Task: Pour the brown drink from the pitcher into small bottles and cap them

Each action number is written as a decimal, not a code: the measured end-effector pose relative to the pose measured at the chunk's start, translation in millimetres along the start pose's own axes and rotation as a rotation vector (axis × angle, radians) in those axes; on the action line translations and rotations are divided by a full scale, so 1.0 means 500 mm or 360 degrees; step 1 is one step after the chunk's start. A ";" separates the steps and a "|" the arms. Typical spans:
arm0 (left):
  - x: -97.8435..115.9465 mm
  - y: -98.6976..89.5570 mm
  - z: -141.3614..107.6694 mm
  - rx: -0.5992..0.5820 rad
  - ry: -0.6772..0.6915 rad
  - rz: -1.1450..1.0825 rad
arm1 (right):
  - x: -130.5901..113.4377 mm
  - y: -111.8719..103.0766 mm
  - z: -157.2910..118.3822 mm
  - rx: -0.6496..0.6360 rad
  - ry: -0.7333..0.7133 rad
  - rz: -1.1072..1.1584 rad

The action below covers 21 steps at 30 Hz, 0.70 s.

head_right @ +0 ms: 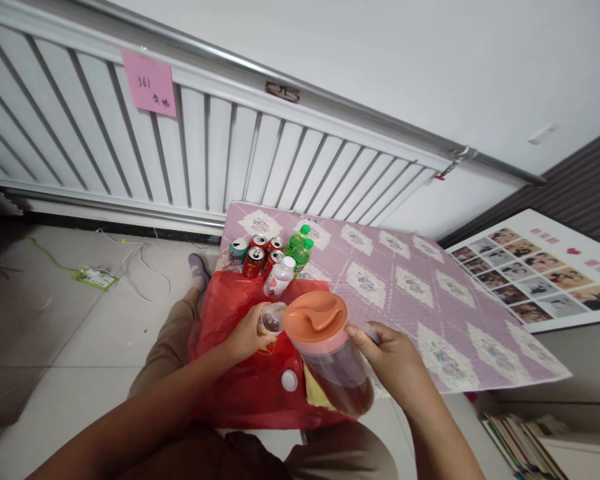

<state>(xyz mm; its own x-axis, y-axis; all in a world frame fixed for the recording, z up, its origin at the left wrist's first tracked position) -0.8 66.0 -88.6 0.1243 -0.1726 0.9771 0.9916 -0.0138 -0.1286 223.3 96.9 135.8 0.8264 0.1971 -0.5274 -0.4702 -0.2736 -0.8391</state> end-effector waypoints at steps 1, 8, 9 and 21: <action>0.000 0.000 0.000 -0.0002 -0.0006 0.0006 | 0.000 0.000 0.000 -0.0004 -0.0001 0.0000; -0.004 0.000 0.000 0.0003 -0.0005 0.0002 | 0.002 0.001 0.002 -0.0012 -0.0012 -0.0005; -0.004 0.000 0.000 0.0005 -0.0003 0.0002 | 0.003 0.001 0.003 -0.0015 -0.0008 -0.0004; 0.000 0.000 -0.001 -0.0006 0.0003 0.0020 | 0.008 0.001 0.004 -0.0026 -0.0028 -0.0031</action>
<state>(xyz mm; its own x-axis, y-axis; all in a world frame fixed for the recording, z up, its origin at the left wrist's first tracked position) -0.7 65.7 -88.6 0.1368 -0.1748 0.9751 0.9898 -0.0156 -0.1417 226.0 99.3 132.9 0.8297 0.2190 -0.5135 -0.4491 -0.2847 -0.8469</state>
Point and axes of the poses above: each hand's wrist, its own z-axis towards the middle knuckle, its own y-axis out of the palm, x = y × z, the point moved 4 cm from there along z, towards the middle knuckle, and after that the axes turned 10 degrees about -x, right-handed, at the moved point
